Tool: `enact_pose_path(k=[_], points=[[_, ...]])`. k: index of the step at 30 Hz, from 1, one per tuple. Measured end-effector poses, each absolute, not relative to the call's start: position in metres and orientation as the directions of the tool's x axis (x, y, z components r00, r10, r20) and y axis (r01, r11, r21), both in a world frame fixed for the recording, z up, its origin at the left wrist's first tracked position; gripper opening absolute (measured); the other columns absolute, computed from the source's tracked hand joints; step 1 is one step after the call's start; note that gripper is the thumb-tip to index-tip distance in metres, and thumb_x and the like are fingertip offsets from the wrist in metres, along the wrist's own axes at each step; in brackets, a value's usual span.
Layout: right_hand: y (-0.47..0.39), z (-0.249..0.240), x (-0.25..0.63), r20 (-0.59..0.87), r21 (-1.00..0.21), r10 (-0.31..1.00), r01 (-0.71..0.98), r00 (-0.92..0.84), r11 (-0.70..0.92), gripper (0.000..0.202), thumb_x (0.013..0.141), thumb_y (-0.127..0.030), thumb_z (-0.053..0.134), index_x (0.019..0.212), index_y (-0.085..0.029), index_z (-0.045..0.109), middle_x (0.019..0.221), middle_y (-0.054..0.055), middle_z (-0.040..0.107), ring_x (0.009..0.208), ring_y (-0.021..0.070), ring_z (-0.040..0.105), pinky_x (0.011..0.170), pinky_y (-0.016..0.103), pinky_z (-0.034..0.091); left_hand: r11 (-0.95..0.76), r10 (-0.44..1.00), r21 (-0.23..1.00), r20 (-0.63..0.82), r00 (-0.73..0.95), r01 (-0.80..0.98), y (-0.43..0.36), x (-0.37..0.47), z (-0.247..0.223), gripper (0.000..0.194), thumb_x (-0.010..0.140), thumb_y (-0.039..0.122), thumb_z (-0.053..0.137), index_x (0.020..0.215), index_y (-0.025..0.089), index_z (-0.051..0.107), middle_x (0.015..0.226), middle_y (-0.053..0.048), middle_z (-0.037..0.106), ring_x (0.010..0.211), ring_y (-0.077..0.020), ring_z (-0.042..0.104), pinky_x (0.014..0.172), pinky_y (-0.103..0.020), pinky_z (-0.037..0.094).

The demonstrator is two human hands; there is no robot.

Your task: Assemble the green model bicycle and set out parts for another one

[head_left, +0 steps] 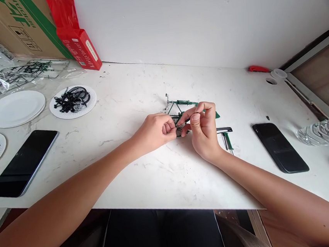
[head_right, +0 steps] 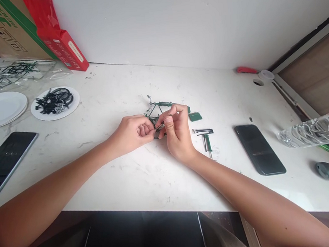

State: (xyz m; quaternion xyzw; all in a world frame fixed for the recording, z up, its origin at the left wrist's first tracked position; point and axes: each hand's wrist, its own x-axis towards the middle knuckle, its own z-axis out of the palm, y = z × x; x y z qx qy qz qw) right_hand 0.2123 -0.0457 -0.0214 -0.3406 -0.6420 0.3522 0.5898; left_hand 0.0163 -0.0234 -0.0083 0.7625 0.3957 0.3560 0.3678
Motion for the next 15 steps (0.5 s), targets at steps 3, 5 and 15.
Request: enact_pose_path(k=[3,5,15], points=[[-0.0458,-0.0212,0.2118,0.541,-0.837,0.838,0.045,-0.073,0.545,0.018,0.123,-0.048,0.053,0.119,-0.034,0.042,0.095,-0.002,0.063,0.088,0.0154,0.074,0.053,0.021,0.060,-0.404,0.870,0.847,0.238,0.432,0.346,-0.0230,0.0162,-0.0079,0.009,0.080,0.010,0.076,0.078,0.018,0.072,0.075,0.001,0.071,0.066,-0.0104,0.062,0.061,-0.025,0.051],[-0.0456,-0.0212,0.2118,0.554,-0.828,0.829,0.048,-0.077,0.558,0.017,0.123,-0.047,0.053,0.119,-0.034,0.043,0.096,-0.001,0.063,0.087,0.0150,0.073,0.052,0.020,0.060,-0.408,0.868,0.845,0.242,0.433,0.345,-0.0226,0.0160,-0.0077,0.009,0.080,0.011,0.076,0.077,0.018,0.071,0.075,0.000,0.071,0.066,-0.0109,0.062,0.061,-0.026,0.052],[-0.0454,-0.0207,0.2122,0.552,-0.827,0.830,0.071,-0.079,0.557,0.022,0.121,-0.052,0.056,0.118,-0.034,0.044,0.095,-0.001,0.062,0.087,0.0167,0.072,0.053,0.023,0.061,-0.408,0.864,0.845,0.235,0.446,0.345,-0.0222,0.0152,-0.0050,0.011,0.079,0.009,0.076,0.077,0.018,0.071,0.075,-0.001,0.072,0.066,-0.0116,0.063,0.061,-0.026,0.052]])
